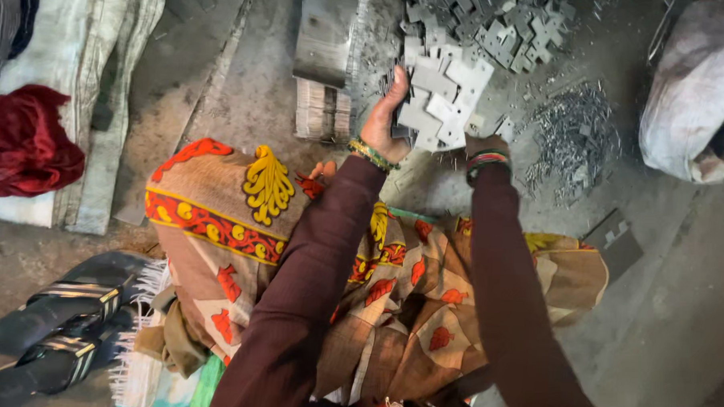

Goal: The person sits on the floor and repeatedly picks up small metal brackets from a pile, aligns them, and stacks them into neat piles. The person handles the parts by hand, turning and arranging them to form organized stacks.

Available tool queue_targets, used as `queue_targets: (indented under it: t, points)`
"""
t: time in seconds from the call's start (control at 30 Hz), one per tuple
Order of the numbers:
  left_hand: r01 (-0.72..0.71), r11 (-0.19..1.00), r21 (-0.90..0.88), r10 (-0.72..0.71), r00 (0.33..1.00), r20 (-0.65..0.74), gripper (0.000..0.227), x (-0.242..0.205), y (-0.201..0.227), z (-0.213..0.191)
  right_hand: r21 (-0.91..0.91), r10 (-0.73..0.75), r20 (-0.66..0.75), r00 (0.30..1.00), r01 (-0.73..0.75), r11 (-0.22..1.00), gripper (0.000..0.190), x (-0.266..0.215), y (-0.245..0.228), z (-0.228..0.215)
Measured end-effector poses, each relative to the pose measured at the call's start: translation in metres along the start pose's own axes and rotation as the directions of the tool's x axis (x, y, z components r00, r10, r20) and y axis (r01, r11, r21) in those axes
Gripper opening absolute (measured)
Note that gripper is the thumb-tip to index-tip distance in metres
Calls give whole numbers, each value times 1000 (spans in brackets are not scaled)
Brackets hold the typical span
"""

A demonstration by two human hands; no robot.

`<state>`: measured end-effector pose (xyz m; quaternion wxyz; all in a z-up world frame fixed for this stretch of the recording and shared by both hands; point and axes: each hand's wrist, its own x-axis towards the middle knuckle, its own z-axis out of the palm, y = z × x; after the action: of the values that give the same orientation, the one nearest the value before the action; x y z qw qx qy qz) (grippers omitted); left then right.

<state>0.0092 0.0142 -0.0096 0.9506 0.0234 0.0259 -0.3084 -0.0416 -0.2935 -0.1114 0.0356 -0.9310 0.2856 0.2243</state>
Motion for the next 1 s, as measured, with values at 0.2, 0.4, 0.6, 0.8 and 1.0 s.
queue_targets:
  t: [0.2,0.4,0.6,0.8,1.0]
  points:
    - [-85,996,14,85,996,-10,62,-9,4,7,183,51,-221,974,-10,983,38,-93,-30,6]
    - [-164,985,46,166,986,-24,66,-32,16,16,68,-294,-55,954,298,952,38,-94,-62,101]
    - [-203,978,54,199,978,63,64,-51,28,26,142,67,-220,973,-36,989,43,-8,72,24]
    - [-240,967,80,241,971,-1,61,-53,27,31,52,-5,-430,903,30,998,18,4,58,-16]
    - [-181,982,54,179,983,28,60,-44,22,25,424,-469,-402,787,614,666,38,-91,-104,103]
